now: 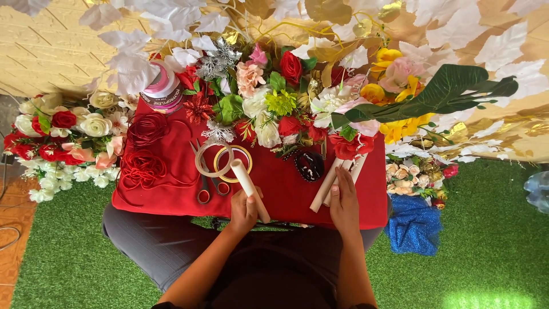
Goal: Decorating paper tubes with ribbon and tape as part of flower packaging
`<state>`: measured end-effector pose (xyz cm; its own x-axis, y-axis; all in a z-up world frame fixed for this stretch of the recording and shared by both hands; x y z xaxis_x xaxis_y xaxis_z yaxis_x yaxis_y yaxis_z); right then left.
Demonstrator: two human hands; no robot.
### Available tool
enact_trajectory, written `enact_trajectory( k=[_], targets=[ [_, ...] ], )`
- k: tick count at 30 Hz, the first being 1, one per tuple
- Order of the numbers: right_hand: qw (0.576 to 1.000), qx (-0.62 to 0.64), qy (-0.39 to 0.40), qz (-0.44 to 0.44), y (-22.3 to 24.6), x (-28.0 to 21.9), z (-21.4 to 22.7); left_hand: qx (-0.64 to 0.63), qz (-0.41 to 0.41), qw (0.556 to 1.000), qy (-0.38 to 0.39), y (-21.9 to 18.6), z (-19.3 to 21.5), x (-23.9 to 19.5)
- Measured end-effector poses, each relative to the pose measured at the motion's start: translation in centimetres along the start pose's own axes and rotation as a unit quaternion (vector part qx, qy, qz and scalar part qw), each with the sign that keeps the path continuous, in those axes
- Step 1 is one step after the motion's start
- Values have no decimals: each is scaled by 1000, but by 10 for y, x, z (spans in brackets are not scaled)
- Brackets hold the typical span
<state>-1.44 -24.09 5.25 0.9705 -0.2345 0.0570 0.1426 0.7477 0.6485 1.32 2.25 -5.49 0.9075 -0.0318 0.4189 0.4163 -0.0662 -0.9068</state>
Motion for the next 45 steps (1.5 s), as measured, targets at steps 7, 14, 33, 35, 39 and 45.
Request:
enact_trajectory(
  k=[7, 14, 33, 35, 39, 45],
  targets=[
    [1000, 0, 5, -3, 1, 2, 1, 48, -72, 995, 58, -22, -5, 4],
    [1000, -1, -8, 4, 2, 2, -1, 46, -121, 989, 76, -46, -15, 22],
    [959, 243, 141, -45, -5, -40, -93, -322, -21, 946, 27, -114, -70, 66],
    [957, 246, 145, -44, -17, -34, -95, -350, 14, 937, 16, -122, -77, 88],
    [950, 266, 158, -41, -28, -23, -104, -414, 9, 910, 11, -102, -89, 131],
    [934, 305, 183, -37, -43, 4, -118, -431, -38, 902, 0, -112, -108, 186]
  ],
)
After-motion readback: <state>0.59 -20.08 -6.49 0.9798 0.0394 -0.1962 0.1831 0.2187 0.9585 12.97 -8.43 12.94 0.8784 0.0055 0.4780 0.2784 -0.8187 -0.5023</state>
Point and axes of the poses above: each hand's wrist, its own x-axis towards the middle knuckle, its own z-axis out of the back of the hand, y = z × x, the point moved 3 cm from there along x, towards the middle knuckle, and after that the axes turned 8 degrees about -x, right-handed, at the moved point
